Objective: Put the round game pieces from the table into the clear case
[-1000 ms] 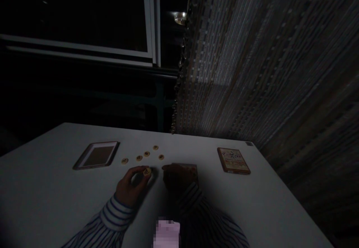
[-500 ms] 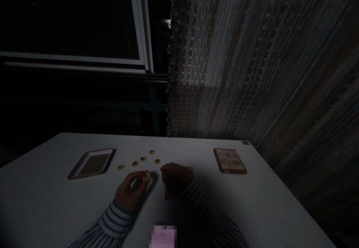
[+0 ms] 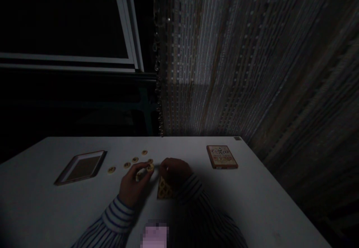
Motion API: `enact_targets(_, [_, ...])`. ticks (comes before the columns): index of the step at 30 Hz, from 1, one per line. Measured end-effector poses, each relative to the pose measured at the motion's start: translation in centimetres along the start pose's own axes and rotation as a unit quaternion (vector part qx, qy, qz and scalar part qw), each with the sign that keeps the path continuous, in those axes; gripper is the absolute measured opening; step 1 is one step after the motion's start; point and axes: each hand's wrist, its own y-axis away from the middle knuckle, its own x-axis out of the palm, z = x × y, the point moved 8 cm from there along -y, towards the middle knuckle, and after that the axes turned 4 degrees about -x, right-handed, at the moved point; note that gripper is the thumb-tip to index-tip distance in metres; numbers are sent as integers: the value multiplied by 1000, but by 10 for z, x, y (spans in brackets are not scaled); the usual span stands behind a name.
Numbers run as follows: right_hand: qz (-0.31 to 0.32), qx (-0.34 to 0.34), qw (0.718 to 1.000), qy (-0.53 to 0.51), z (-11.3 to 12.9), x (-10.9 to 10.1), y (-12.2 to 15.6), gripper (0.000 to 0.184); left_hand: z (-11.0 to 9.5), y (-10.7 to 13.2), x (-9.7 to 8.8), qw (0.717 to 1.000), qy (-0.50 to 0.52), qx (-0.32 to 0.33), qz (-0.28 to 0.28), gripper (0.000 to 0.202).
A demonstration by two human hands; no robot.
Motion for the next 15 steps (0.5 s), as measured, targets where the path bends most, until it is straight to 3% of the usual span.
enact_targets(15, [30,17,999,-35,-23,0,-6,13,9,9,25,1000,-12,14,0,24])
